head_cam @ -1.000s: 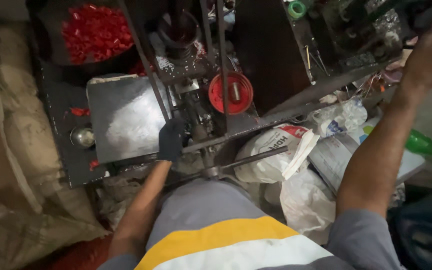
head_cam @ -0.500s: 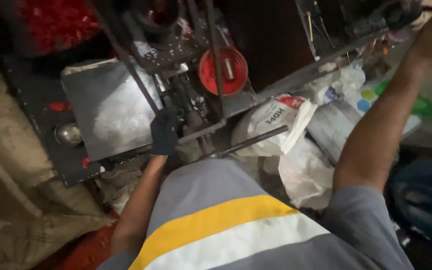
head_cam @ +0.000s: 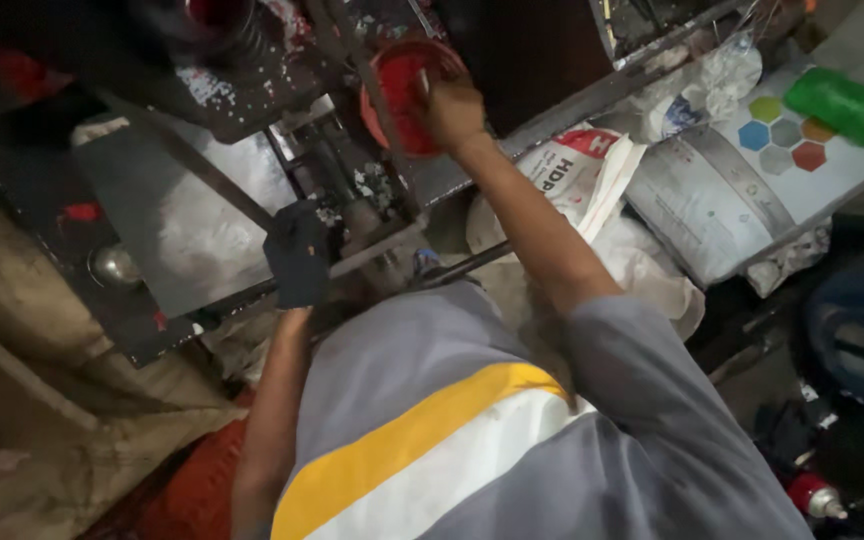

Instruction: The person operates a manual press machine in a workshop, repeatedly placing a white rectangular block into the press, actuating the lever to compress it, and removing the block. The person wears a black glove on the left hand and handles the block and lever throughout the sequence.

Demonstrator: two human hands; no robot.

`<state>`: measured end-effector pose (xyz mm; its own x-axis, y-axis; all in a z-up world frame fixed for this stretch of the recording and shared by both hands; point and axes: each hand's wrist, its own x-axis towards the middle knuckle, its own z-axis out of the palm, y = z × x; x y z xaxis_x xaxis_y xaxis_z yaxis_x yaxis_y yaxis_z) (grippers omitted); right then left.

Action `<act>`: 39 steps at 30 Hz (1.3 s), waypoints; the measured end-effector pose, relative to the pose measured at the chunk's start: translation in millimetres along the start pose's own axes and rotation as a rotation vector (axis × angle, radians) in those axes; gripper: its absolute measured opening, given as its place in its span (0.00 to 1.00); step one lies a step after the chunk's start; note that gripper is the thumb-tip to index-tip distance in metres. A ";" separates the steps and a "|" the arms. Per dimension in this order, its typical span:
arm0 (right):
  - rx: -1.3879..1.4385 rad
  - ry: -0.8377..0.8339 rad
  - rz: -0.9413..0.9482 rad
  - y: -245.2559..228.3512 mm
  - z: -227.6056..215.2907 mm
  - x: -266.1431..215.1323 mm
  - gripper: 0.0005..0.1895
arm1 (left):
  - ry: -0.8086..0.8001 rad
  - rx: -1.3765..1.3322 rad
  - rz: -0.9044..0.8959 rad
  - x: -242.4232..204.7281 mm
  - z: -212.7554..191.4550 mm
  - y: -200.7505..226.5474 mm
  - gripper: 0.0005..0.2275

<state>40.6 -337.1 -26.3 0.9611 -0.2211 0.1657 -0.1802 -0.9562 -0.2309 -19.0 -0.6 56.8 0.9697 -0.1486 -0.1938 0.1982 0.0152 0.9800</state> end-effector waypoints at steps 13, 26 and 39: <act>-0.106 -0.283 -0.413 42.9 35.5 22.9 0.23 | -0.023 -0.132 0.024 7.0 -5.1 -21.0 0.07; 0.056 -0.214 -0.468 -17.0 -13.4 11.4 0.20 | -0.036 -0.019 0.075 6.8 -6.6 -16.4 0.09; 0.829 -0.218 -0.135 34.0 40.5 1.7 0.30 | -0.075 0.372 0.467 6.7 -6.4 -5.2 0.08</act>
<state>44.6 -362.1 -72.7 0.9972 0.0075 0.0743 0.0679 -0.5045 -0.8608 -12.6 4.7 50.1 0.9266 -0.2793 0.2518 -0.3231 -0.2490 0.9130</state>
